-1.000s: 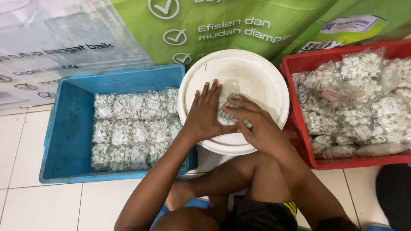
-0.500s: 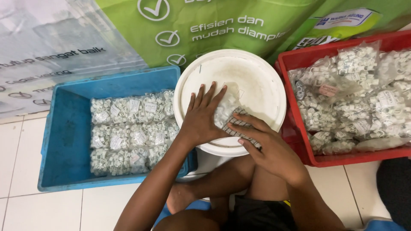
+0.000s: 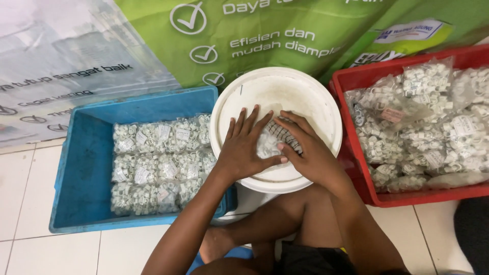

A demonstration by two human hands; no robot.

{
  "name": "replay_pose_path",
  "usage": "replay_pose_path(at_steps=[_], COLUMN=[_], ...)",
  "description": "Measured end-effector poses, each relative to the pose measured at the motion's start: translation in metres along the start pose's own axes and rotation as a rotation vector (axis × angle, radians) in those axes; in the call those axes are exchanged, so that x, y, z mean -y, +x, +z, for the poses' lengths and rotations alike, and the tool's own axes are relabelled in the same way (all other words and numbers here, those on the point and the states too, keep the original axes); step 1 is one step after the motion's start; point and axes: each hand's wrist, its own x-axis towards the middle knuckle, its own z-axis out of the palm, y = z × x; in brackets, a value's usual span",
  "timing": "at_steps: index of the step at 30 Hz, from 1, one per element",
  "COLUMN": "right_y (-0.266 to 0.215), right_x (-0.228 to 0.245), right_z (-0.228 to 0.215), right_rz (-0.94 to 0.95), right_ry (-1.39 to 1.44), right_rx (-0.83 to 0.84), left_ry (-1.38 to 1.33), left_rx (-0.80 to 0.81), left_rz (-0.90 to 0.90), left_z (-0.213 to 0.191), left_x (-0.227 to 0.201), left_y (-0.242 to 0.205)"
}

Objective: The person sits on the floor and wipes small plastic-wrapped items with a cloth. They pick up each item from a red bin, wipe it on a white bucket lid, and place it into a blue bin. The process is repeated for multiple items.

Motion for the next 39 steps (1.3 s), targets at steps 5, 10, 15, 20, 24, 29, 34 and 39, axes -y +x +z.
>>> replay_pose_path(at_steps=[5,10,15,20,24,29,34,39], right_y=[-0.003,-0.01,-0.011,-0.012,-0.009,-0.006,-0.002,-0.004], right_x=[-0.009,-0.01,-0.015,-0.016,-0.016,0.005,0.004,-0.004], right_z=[-0.004,-0.003,-0.002,-0.004,0.0,0.0,0.004,0.009], right_rz=[-0.05,-0.184,-0.301,-0.284,-0.329,-0.014,0.137,0.173], right_ry=[0.14,0.168,0.279,0.399,0.316,0.106,-0.002,-0.15], right_rx=[0.131,0.084,0.004,0.117,0.157,0.128,0.029,-0.132], left_ry=[-0.034,-0.028,-0.049,-0.147,-0.135,-0.098,-0.1,-0.119], left_rx=[0.012,0.011,-0.026,-0.044,-0.053,-0.057,-0.061,-0.053], left_rz=[0.008,0.021,0.023,0.007,0.009,0.032,0.013,0.02], left_z=[0.001,0.004,0.005,0.003,0.011,0.009,0.005,0.009], left_x=[0.002,0.005,0.006,0.005,0.013,0.008,0.003,0.008], left_y=[0.0,-0.001,-0.001,-0.005,-0.002,-0.003,-0.006,-0.002])
